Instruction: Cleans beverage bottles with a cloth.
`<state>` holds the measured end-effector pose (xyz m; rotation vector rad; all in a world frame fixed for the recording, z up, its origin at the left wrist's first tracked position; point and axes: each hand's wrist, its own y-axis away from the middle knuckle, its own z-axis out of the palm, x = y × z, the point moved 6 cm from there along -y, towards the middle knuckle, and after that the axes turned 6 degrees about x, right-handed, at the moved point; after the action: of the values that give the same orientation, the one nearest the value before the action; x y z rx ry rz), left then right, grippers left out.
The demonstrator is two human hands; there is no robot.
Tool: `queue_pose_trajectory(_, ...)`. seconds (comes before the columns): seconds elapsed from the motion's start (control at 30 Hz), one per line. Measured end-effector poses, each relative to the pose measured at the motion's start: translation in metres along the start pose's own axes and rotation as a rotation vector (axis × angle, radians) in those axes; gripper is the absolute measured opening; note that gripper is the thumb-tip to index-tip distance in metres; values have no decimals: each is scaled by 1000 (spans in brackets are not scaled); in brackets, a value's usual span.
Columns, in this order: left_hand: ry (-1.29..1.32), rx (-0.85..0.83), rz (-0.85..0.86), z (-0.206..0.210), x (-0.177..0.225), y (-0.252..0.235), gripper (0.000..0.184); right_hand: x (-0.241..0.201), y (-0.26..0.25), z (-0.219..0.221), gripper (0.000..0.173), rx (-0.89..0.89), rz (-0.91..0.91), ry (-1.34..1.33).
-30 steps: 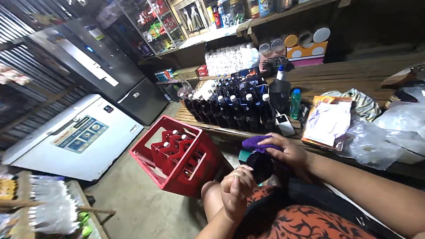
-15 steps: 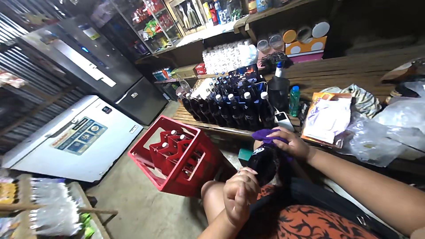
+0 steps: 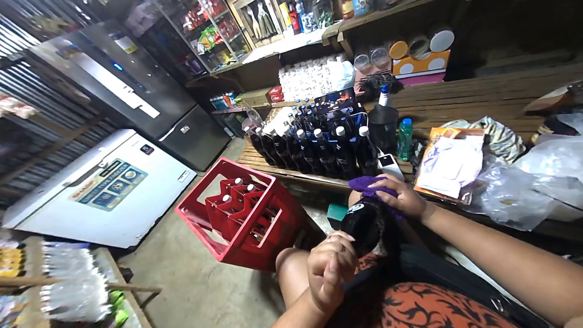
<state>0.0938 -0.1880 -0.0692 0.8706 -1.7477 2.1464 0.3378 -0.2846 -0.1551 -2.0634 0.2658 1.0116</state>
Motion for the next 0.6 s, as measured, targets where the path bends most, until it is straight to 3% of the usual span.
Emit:
queue_pose_trajectory(0.27, -5, -5, 3, 0, 0, 0, 52, -1, 0, 0, 45, -6, 73, 35)
queue_pose_trajectory(0.6, 13, -6, 14, 0, 0, -1, 50, 21, -6, -6, 41, -45, 424, -63)
